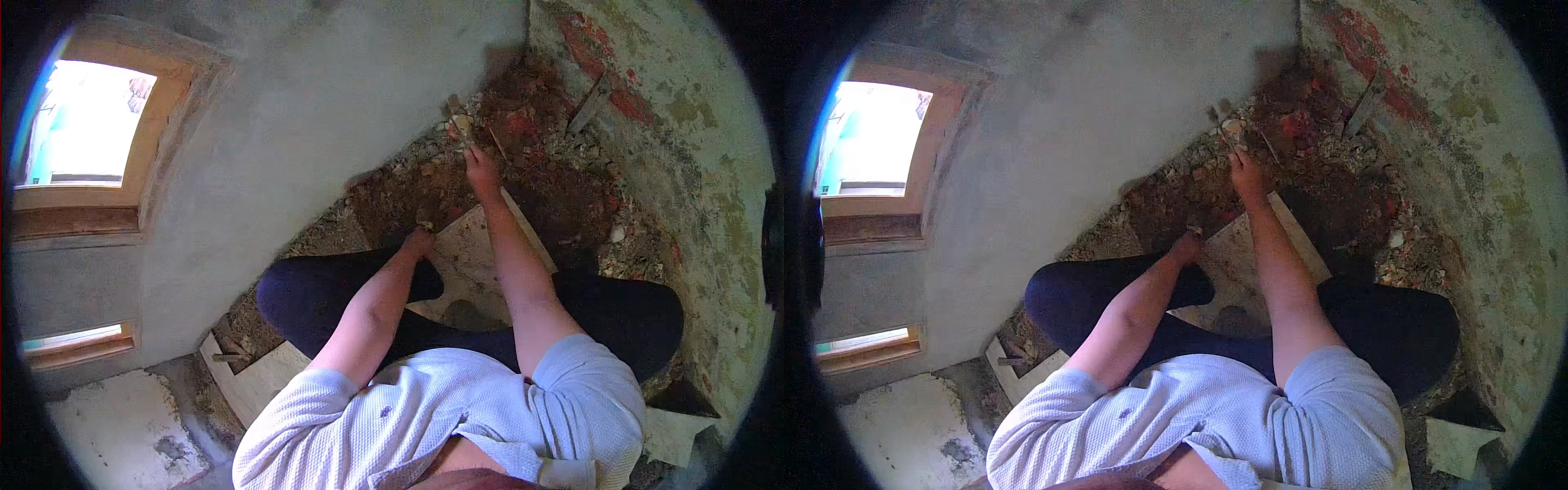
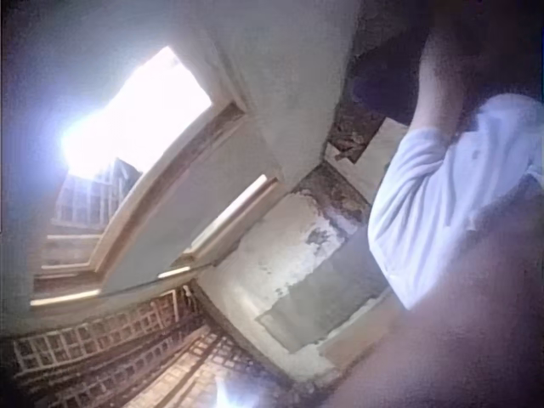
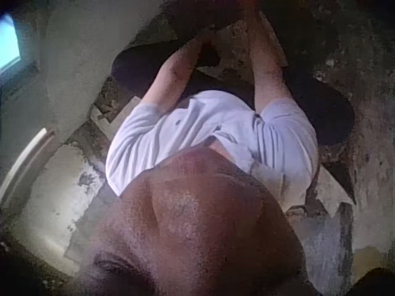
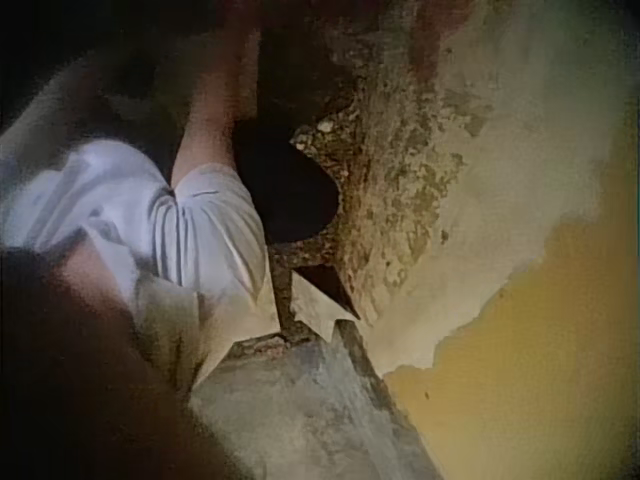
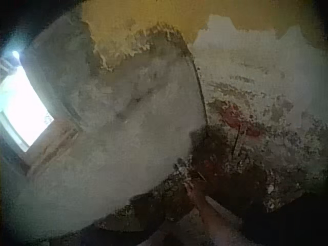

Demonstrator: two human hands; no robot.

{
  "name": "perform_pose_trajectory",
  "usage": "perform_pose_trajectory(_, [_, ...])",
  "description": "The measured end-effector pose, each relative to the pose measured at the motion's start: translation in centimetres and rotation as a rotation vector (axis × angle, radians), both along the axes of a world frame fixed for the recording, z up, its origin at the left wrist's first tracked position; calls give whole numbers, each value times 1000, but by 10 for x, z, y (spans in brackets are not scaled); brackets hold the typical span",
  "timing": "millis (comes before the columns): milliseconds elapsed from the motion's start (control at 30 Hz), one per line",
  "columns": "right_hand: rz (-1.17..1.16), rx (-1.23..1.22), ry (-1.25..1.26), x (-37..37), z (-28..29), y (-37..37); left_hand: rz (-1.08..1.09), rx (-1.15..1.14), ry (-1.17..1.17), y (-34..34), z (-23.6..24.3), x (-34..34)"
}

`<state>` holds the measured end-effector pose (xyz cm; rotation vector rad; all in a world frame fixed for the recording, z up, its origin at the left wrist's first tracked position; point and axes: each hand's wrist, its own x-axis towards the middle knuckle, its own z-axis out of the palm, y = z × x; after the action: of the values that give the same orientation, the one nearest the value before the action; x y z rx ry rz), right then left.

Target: Scraping and repairing the base of a wall using a hammer and a screwdriver/scraper tool.

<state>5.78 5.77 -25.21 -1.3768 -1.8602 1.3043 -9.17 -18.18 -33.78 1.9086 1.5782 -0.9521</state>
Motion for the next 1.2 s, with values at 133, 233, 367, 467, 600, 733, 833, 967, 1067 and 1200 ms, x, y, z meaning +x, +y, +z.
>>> perform_pose_trajectory(133, [-49,63,151,17,47,9,95,-154,-50,16,7,45])
perform_pose_trajectory(233, [-48,66,428,29,23,0,-124,-159,7,18,4,52])
perform_pose_trajectory(367, [55,-125,8,59,-73,-24,1080,95,-260,10,-33,27])
perform_pose_trajectory(467, [17,-364,-313,84,-103,-29,193,-69,-251,7,-33,58])
perform_pose_trajectory(600, [52,-230,15,1,-24,-18,137,-1,-46,-17,-72,-7])
perform_pose_trajectory(733, [-173,-45,87,74,-18,16,1243,-327,-496,47,-10,100])
perform_pose_trajectory(833, [92,11,428,-47,81,-19,821,-213,-224,-49,-97,-60])
perform_pose_trajectory(967, [-49,-240,155,48,-28,-17,72,12,-196,-7,-126,28])
perform_pose_trajectory(1067, [-19,-504,-152,63,-64,-33,575,-50,-271,-9,-134,16])
perform_pose_trajectory(1200, [52,-442,-190,11,-36,-30,861,-34,-222,-19,-98,-28])
